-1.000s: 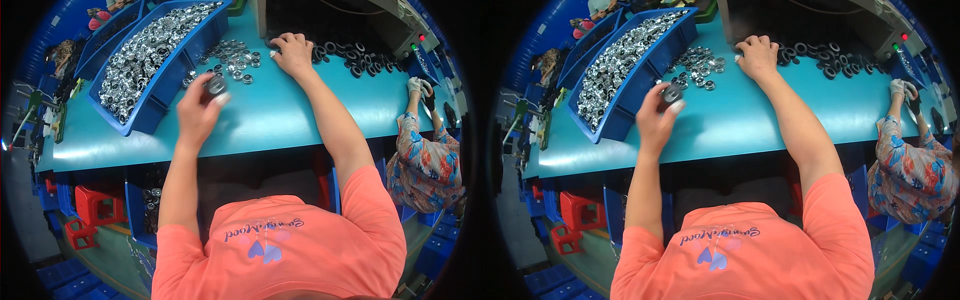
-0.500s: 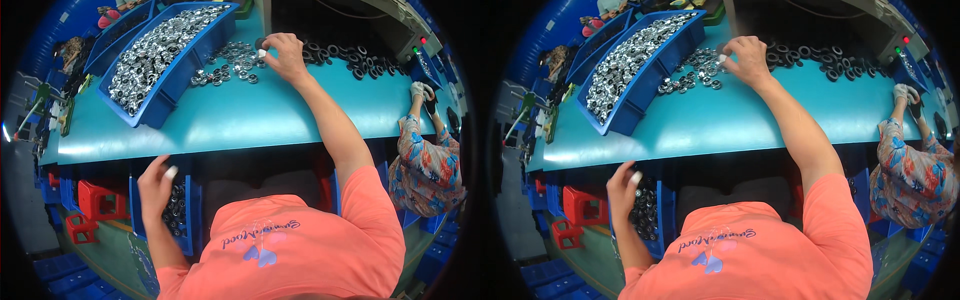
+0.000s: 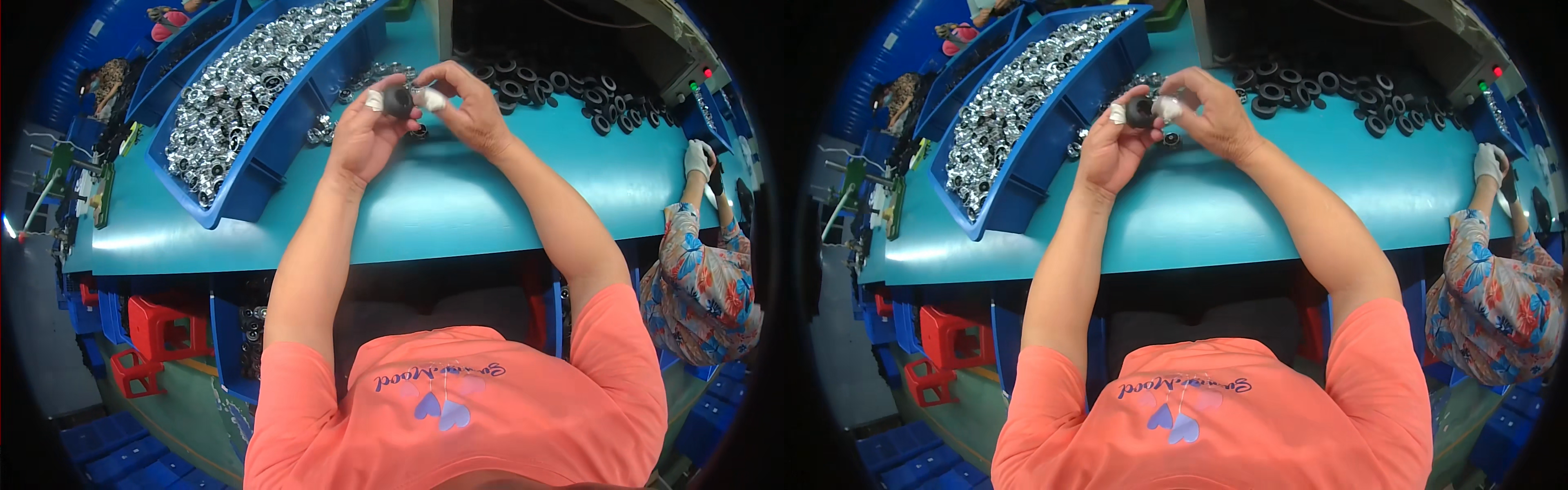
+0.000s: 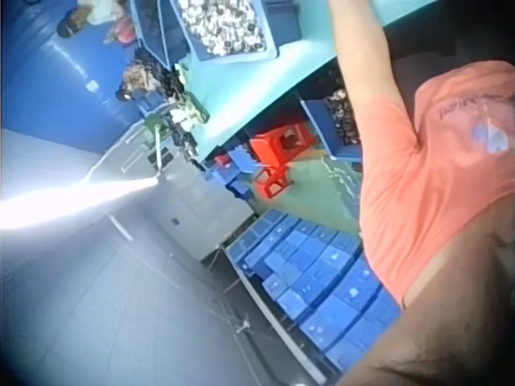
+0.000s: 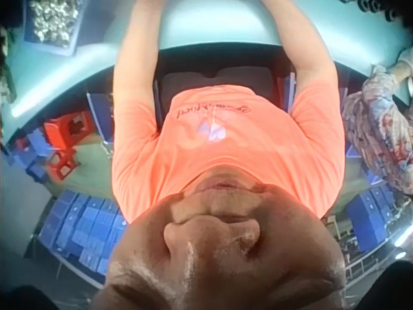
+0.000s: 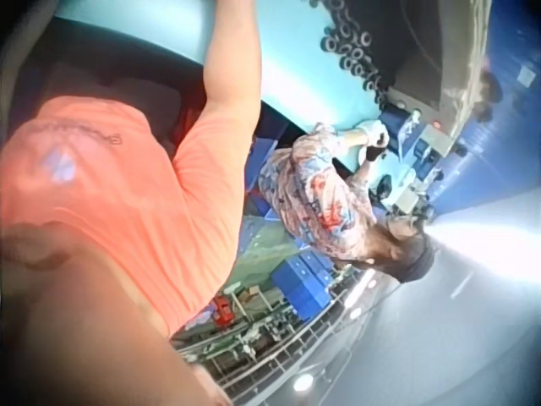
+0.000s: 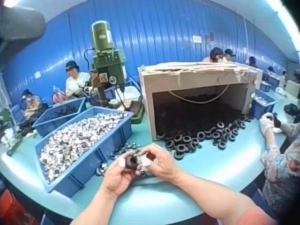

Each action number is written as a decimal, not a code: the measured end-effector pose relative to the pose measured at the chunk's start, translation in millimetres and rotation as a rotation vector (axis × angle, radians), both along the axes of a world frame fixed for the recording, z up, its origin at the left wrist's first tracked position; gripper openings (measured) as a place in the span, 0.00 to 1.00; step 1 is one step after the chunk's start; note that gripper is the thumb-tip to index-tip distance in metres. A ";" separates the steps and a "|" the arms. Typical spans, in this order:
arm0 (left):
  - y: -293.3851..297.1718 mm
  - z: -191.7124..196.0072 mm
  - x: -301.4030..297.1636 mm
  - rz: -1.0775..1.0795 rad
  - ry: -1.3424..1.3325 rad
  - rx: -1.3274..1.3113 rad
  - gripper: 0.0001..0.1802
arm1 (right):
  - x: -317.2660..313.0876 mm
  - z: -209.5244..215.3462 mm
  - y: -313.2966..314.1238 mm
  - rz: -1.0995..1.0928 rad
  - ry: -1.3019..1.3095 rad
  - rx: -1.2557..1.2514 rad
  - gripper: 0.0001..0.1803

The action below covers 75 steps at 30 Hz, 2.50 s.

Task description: Assembling small industrial components by manually inserting metal rings into rubber seals at a factory workbench.

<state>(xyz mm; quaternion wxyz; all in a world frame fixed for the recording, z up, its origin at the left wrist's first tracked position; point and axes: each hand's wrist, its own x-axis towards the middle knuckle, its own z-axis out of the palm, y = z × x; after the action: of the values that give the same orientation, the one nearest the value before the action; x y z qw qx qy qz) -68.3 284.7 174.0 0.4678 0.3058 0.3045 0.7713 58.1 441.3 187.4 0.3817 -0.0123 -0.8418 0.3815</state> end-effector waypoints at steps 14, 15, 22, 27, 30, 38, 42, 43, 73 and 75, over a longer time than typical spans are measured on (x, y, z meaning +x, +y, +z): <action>-6.9 -4.6 -19.3 0.082 -0.125 0.093 0.21 | 3.6 -3.0 -10.8 0.073 -0.380 0.264 0.19; -7.3 -5.7 -20.5 0.076 -0.118 0.103 0.20 | 3.1 -2.5 -11.5 0.080 -0.400 0.250 0.18; -9.4 -6.2 -16.8 0.097 -0.094 0.042 0.20 | 1.2 -5.4 -5.5 0.044 -0.449 0.113 0.15; -8.5 -6.8 -14.4 0.124 -0.061 -0.013 0.20 | 1.5 -6.1 -2.3 0.099 -0.328 -0.428 0.14; -7.4 -9.1 -14.2 0.131 -0.070 -0.026 0.20 | 0.2 -4.9 2.3 0.221 -0.306 -0.722 0.20; -5.8 -15.4 -16.5 0.101 -0.085 -0.027 0.19 | 0.7 2.7 -9.7 0.287 -0.273 -0.784 0.23; -4.9 -13.2 -14.9 0.075 -0.125 -0.008 0.21 | 0.9 2.0 -7.6 0.310 -0.241 -0.800 0.23; -5.4 -11.9 -14.3 0.058 -0.143 0.001 0.21 | 0.4 1.1 -6.6 0.307 -0.241 -0.802 0.23; 1.0 -1.4 23.9 0.635 0.851 -0.155 0.12 | 2.5 -16.0 11.7 0.635 -0.352 -1.322 0.15; 1.0 -2.5 24.1 0.656 0.899 -0.137 0.12 | 2.1 -15.7 12.3 0.627 -0.361 -1.300 0.14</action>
<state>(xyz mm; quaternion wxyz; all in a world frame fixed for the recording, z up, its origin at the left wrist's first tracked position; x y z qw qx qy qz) -44.2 285.6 171.6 0.0464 0.4626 0.6027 0.6486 60.2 453.6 171.6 0.0266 -0.0574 -0.4599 0.8857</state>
